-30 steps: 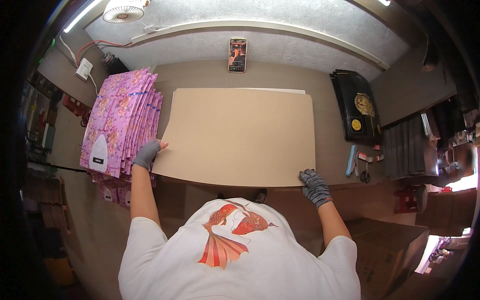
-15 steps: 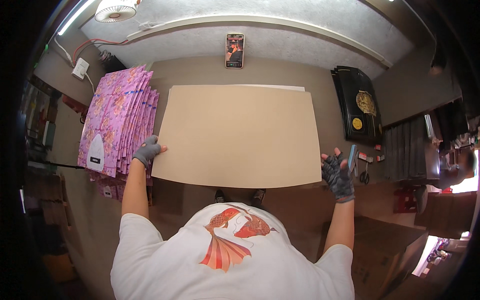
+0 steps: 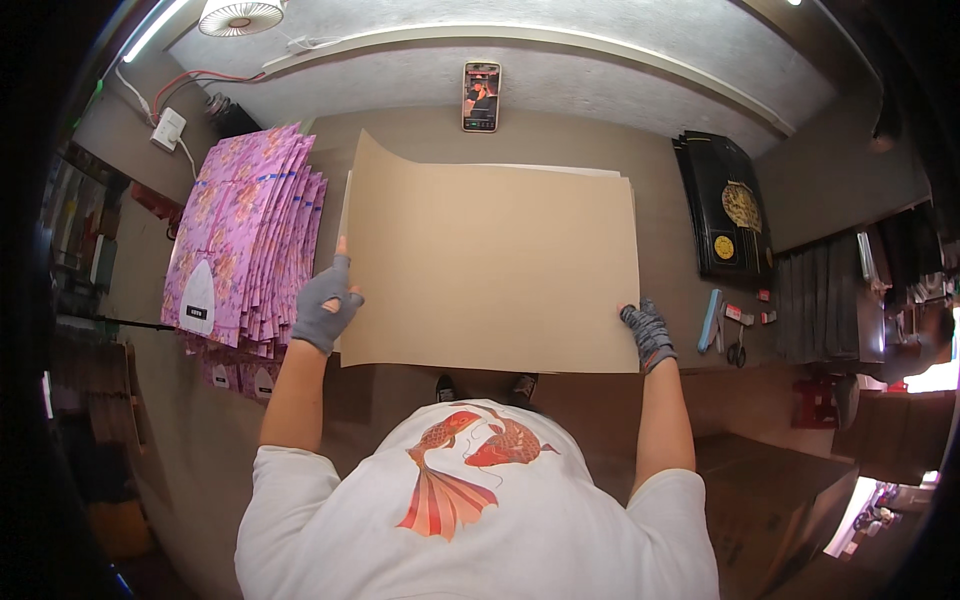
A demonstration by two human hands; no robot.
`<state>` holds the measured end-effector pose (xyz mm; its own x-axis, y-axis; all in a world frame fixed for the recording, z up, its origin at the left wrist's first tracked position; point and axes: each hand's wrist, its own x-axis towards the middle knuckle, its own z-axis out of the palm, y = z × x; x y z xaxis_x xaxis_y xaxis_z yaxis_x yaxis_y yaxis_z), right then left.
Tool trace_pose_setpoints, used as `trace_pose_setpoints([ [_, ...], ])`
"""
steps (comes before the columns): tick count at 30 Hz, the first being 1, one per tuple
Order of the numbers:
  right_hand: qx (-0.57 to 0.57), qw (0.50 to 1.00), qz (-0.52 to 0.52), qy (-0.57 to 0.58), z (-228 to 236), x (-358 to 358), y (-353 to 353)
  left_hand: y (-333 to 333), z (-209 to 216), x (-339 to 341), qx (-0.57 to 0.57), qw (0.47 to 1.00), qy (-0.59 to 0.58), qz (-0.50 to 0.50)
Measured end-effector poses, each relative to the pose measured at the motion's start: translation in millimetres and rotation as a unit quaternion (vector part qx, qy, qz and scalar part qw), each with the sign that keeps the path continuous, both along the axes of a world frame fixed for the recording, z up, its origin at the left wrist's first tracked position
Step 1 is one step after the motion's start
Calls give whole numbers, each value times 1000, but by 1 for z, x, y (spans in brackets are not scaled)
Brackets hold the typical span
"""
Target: Manually folding and assembling decorative paper gift boxes or folders at a workstation.
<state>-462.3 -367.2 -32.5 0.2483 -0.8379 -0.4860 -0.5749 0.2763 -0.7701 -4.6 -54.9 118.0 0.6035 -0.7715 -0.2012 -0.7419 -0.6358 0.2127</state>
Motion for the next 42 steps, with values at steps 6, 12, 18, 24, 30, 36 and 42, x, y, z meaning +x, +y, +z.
trace_pose_setpoints([
  [6,-7,998,31,56,-3,4,9,3,19,4,-99,985,-144,1],
  [12,-21,998,29,47,23,11,22,5,134,-55,-418,696,564,-148],
  [18,-59,997,5,47,2,-5,15,-16,191,-112,-404,200,732,-512],
  [24,-76,996,27,47,3,5,14,14,206,-157,-330,16,889,-318],
  [30,-92,993,20,68,2,9,17,10,201,-162,-302,-51,895,-323],
  [36,-62,998,0,18,-5,2,14,0,197,-156,-299,3,869,-393],
  [42,-74,996,20,50,8,6,17,10,201,-163,-304,-13,893,-332],
])
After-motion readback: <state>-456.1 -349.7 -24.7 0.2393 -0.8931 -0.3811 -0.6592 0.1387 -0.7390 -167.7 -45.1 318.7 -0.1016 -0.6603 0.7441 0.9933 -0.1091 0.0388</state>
